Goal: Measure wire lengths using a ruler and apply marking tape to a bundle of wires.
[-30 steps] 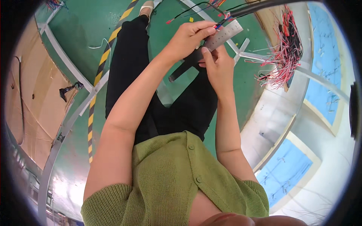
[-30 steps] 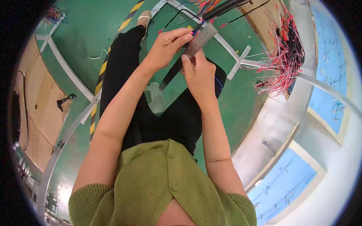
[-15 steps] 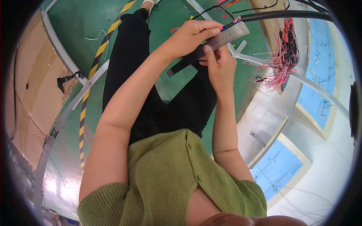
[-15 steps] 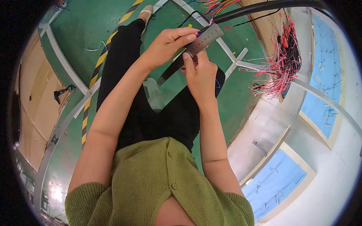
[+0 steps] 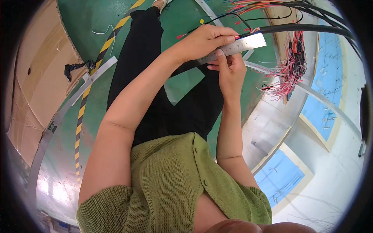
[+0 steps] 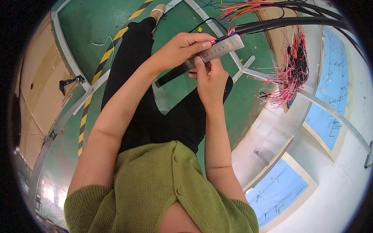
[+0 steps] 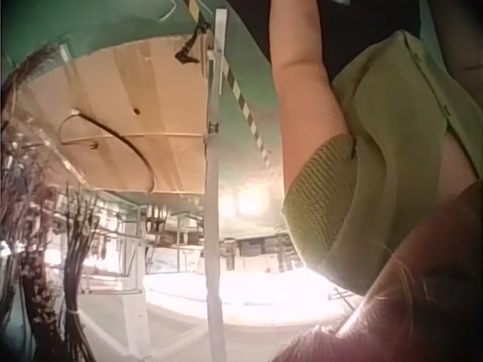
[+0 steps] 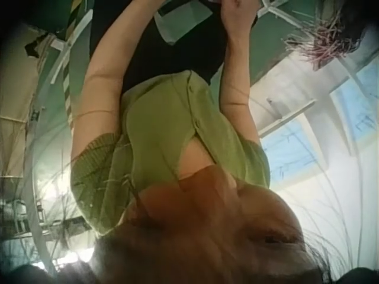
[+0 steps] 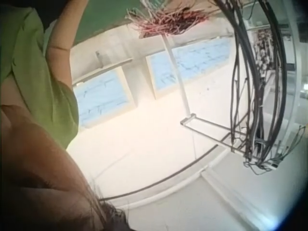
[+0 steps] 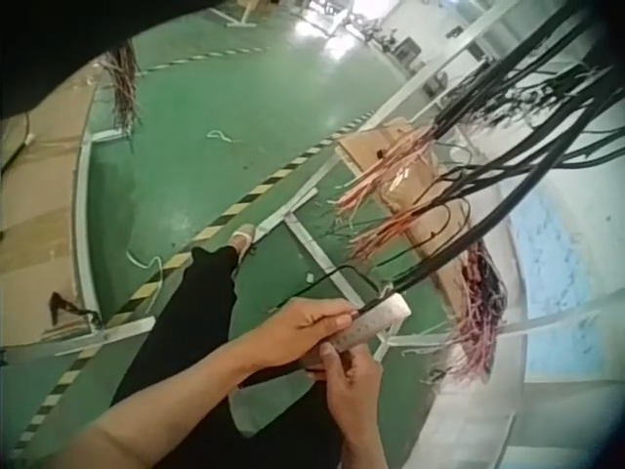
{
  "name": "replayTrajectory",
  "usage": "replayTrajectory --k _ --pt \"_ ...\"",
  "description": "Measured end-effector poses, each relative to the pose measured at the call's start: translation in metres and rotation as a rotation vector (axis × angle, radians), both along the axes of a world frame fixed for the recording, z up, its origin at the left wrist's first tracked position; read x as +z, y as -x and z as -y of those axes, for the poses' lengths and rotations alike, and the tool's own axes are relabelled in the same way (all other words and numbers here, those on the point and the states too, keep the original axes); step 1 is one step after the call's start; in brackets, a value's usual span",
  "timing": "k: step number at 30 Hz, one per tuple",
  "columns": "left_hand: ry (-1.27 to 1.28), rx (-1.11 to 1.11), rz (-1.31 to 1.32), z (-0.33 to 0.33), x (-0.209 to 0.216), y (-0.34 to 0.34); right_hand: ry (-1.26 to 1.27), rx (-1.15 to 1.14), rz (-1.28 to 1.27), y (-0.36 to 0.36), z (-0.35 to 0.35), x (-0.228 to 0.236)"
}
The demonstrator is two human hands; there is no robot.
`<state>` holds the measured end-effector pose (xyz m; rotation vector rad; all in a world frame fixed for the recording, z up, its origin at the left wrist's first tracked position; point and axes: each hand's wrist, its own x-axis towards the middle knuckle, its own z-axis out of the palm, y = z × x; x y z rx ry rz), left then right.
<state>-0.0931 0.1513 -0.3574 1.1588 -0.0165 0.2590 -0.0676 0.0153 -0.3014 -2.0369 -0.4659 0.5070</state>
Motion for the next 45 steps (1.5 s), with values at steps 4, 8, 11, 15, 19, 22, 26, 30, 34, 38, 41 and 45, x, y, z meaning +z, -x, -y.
replayTrajectory --k 4,8,11,15,19,22,26,30,34,38,41,45 --pt "-0.013 0.036 0.0 0.002 -0.002 0.0 0.004 -0.009 -0.001 0.002 -0.002 0.002" --pt "0.004 0.029 0.003 0.005 -0.002 -0.001 0.019 -0.009 -0.001 0.0 0.001 0.0" --pt "-0.019 0.047 0.031 0.007 -0.004 -0.002 0.031 -0.01 0.002 0.0 0.002 0.001" --pt "-0.086 0.11 0.056 0.009 -0.007 -0.006 0.046 0.029 0.044 -0.004 0.017 -0.001" --pt "0.02 0.157 0.085 0.001 -0.001 -0.006 0.082 -0.05 0.151 -0.047 0.06 0.013" --pt "0.036 0.085 0.015 -0.007 0.011 0.0 0.245 -0.137 0.382 -0.133 0.097 0.06" --pt "0.116 0.075 0.059 -0.004 0.015 -0.007 0.28 -0.2 0.479 -0.303 0.162 0.109" --pt "0.168 0.094 0.041 0.006 0.023 -0.014 0.815 -0.351 1.052 -0.397 0.209 0.128" --pt "0.125 0.061 -0.122 0.006 0.028 -0.005 0.134 -0.054 0.557 -0.224 0.062 0.098" --pt "0.072 0.04 -0.106 0.015 0.046 -0.003 -0.206 0.123 0.303 -0.09 0.008 0.082" --pt "0.168 -0.049 -0.127 0.018 0.058 0.003 -0.208 0.105 0.259 -0.076 -0.008 0.076" --pt "0.37 -0.218 -0.108 0.016 0.064 0.004 -0.525 0.068 0.053 -0.061 -0.017 0.079"
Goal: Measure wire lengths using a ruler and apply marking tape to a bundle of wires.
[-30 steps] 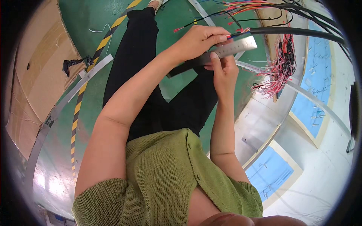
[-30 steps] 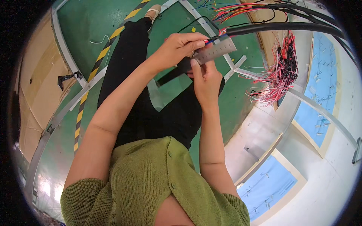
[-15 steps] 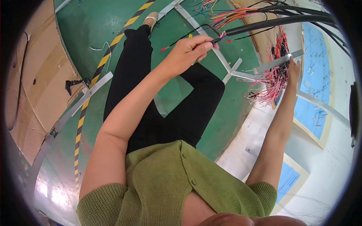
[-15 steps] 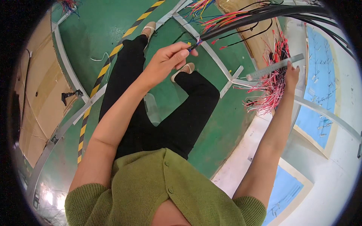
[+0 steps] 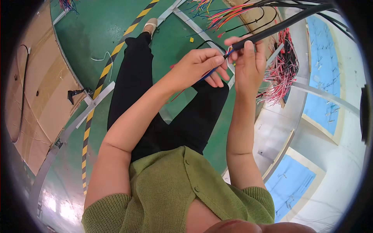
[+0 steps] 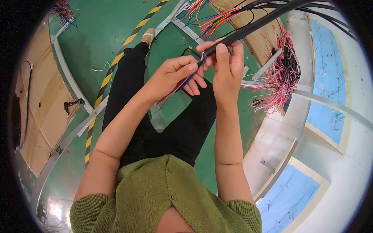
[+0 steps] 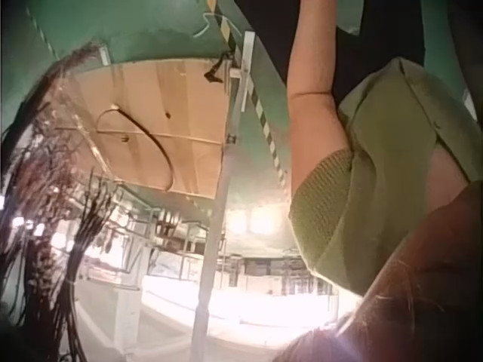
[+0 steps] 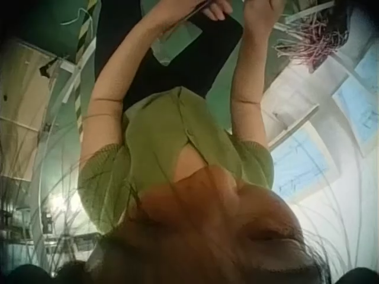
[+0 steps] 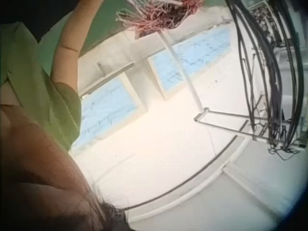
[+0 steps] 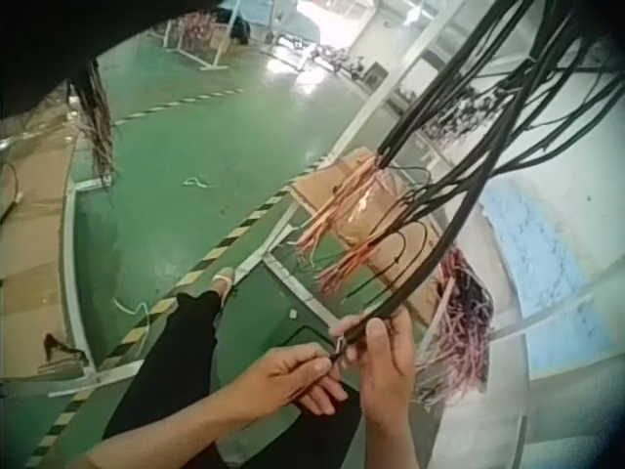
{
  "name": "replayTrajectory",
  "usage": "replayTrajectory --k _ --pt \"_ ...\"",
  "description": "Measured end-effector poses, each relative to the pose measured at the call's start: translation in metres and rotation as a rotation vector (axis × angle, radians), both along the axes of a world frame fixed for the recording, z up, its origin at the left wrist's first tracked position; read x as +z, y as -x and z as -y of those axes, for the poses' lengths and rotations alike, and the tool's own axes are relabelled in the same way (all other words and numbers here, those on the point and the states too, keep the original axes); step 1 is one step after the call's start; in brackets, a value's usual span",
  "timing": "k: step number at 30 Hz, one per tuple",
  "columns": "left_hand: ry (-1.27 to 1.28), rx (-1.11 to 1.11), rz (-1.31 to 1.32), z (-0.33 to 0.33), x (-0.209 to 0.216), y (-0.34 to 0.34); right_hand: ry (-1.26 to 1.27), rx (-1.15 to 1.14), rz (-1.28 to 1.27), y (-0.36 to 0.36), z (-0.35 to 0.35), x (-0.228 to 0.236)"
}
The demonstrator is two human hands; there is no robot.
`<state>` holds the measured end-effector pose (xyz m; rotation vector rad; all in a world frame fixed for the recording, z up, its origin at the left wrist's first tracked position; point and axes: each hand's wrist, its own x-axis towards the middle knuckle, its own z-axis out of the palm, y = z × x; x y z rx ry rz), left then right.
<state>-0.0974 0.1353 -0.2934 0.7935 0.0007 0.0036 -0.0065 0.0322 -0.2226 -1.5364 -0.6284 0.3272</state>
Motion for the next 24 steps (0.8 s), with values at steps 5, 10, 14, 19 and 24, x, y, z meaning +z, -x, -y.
replayTrajectory --k 5,10,14,19,24 --pt "0.1 -0.001 0.016 0.016 0.002 0.006 0.121 -0.018 0.039 0.01 0.003 0.008" --pt "-0.446 0.388 0.227 0.021 -0.006 0.011 -0.091 -0.093 -0.175 0.014 0.002 0.01" --pt "-0.843 0.544 0.365 0.018 -0.003 0.011 -0.192 -0.033 -0.365 0.012 0.008 0.02" --pt "-0.938 0.381 0.363 0.004 -0.005 0.017 -0.018 -0.077 -0.254 0.016 0.012 0.024" --pt "-0.428 -0.056 0.317 -0.017 0.002 0.003 0.014 0.026 -0.153 0.009 0.031 0.025"
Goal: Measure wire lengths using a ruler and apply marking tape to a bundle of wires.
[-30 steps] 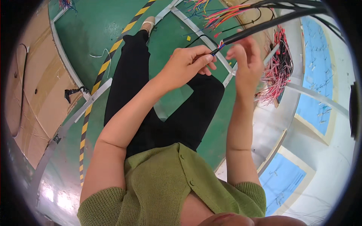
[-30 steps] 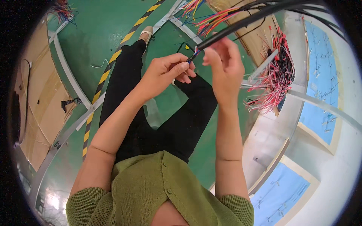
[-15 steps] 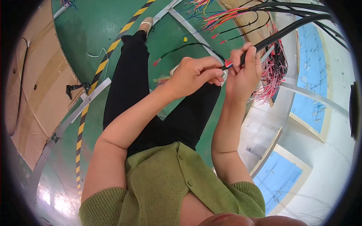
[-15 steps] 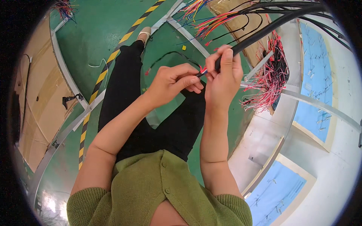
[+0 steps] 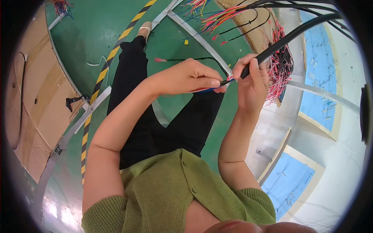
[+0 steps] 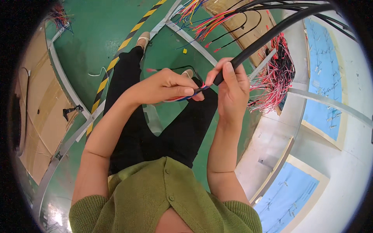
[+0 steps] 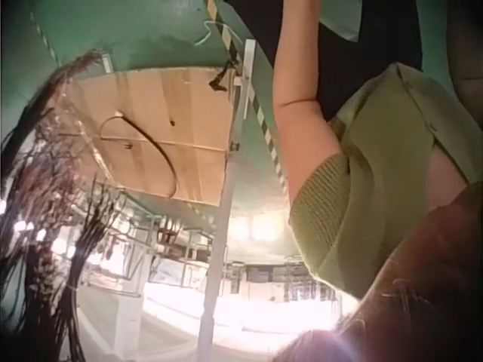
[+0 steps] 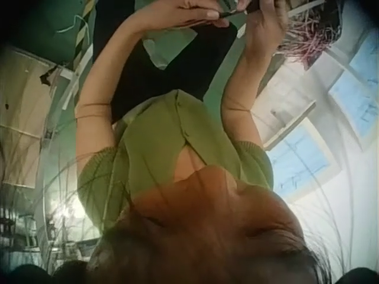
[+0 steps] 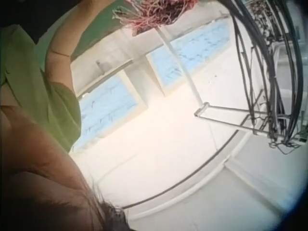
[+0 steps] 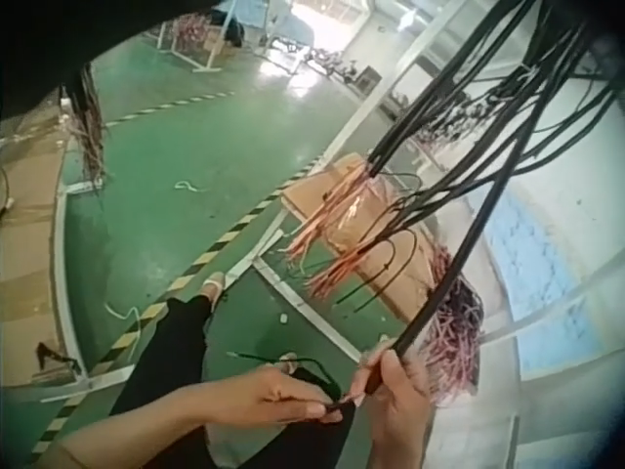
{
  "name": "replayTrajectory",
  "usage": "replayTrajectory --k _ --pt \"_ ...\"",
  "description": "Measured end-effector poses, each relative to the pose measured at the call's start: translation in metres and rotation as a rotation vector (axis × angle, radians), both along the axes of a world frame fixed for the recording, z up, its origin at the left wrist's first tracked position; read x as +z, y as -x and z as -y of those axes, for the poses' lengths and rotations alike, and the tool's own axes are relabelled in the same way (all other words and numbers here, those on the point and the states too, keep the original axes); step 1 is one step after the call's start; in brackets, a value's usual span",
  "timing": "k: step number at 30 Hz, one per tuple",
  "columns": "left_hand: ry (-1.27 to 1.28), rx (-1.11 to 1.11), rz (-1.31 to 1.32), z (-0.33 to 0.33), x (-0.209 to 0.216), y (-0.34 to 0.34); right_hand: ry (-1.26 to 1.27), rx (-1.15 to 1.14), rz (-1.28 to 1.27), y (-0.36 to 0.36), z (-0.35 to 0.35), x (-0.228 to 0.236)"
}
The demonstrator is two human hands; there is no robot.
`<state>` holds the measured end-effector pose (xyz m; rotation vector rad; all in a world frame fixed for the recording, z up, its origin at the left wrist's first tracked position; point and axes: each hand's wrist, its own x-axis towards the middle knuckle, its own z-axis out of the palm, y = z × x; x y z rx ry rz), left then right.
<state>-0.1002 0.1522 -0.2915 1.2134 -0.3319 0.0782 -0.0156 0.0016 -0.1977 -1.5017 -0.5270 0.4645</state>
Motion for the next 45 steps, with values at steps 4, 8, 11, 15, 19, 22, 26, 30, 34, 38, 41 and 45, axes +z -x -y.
replayTrajectory --k 4,8,11,15,19,22,26,30,34,38,41,45 --pt "-0.433 0.198 0.271 0.0 0.02 -0.014 -0.257 0.107 -0.038 -0.008 0.008 -0.003" --pt "-0.065 -0.104 -0.048 0.012 0.048 -0.005 -0.429 0.061 -0.192 -0.002 0.007 0.003" --pt "0.108 -0.124 -0.127 0.029 0.036 -0.008 -0.53 0.022 -0.319 -0.002 0.006 0.012" --pt "0.013 -0.084 -0.297 0.043 0.049 -0.012 -0.574 -0.013 -0.269 -0.01 0.001 0.014" --pt "-0.26 0.358 -0.054 0.073 0.045 -0.008 -0.609 0.046 -0.361 -0.014 0.01 0.016" --pt "-0.31 0.495 0.182 0.076 0.044 -0.002 -0.789 0.105 -0.735 -0.015 0.022 0.032" --pt "-0.468 0.645 0.456 0.07 0.045 0.0 -0.902 0.097 -0.933 -0.007 0.025 0.046" --pt "-0.491 0.644 0.468 0.072 0.033 0.004 -0.61 -0.047 -0.486 0.006 0.024 0.047" --pt "-0.512 0.681 0.465 0.068 0.022 0.004 -0.45 -0.129 -0.348 0.011 0.015 0.04" --pt "-0.334 0.393 0.16 0.069 0.015 0.0 -0.342 -0.048 -0.229 -0.003 0.011 0.025" --pt "0.005 0.084 -0.259 0.058 0.016 0.002 -0.194 -0.05 -0.099 -0.039 0.027 0.013" --pt "0.242 0.04 -0.2 0.072 0.015 -0.003 0.304 -0.659 0.316 -0.193 0.139 -0.04"
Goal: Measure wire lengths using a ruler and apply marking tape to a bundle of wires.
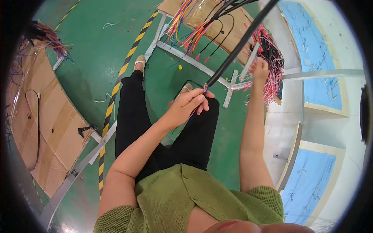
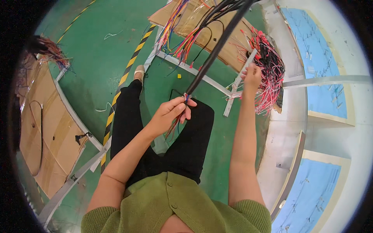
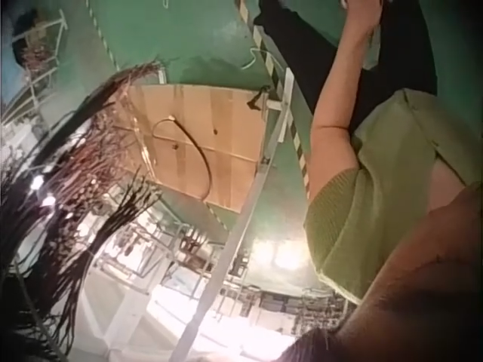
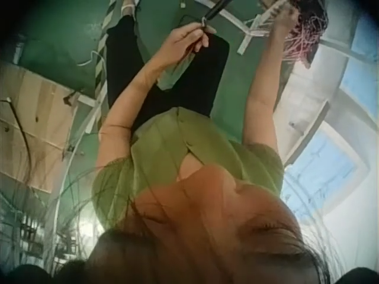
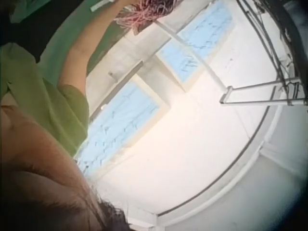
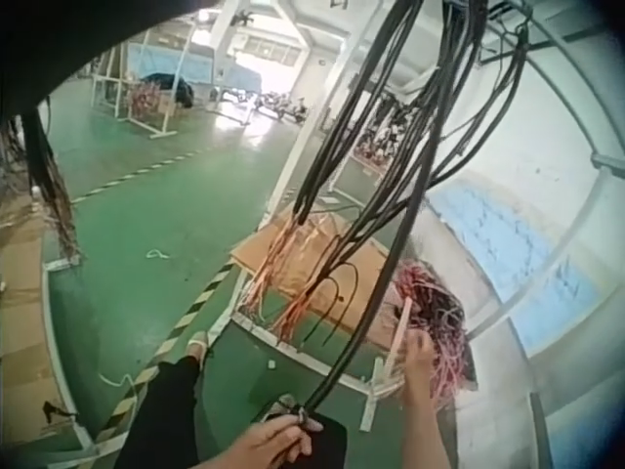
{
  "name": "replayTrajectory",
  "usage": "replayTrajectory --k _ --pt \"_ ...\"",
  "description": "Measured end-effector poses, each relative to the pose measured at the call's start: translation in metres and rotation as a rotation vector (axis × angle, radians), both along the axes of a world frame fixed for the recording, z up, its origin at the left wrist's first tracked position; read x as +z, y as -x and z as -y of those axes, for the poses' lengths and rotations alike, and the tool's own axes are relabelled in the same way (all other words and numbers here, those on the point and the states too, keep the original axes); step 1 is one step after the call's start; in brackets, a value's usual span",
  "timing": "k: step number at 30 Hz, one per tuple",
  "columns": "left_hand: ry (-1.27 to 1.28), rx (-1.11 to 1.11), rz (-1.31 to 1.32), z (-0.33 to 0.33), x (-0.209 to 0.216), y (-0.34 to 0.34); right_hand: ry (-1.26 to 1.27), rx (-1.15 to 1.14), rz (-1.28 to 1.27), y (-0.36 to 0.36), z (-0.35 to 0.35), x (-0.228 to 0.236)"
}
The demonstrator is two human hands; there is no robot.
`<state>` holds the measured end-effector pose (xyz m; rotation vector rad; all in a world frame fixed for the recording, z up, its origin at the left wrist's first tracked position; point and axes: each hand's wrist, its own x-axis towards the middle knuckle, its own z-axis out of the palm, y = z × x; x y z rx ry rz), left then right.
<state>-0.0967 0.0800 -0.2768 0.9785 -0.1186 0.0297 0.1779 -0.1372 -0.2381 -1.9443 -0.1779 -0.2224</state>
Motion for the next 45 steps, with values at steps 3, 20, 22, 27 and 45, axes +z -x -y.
replayTrajectory --k 3,20,22,27,45 --pt "0.058 0.012 -0.037 0.003 0.0 -0.005 0.373 -0.172 0.158 -0.072 0.046 -0.063" --pt "0.006 -0.01 -0.064 -0.031 -0.023 -0.03 0.123 -0.029 0.344 -0.028 0.032 -0.037" --pt "-0.05 0.037 -0.021 -0.04 -0.03 -0.028 0.056 0.153 0.122 0.07 -0.004 -0.02" --pt "-0.108 0.061 -0.03 -0.049 -0.03 -0.028 0.231 0.521 -0.242 0.225 -0.057 -0.06" --pt "-0.283 0.163 0.058 -0.06 -0.057 -0.025 0.394 0.723 -0.228 0.259 -0.095 -0.097"
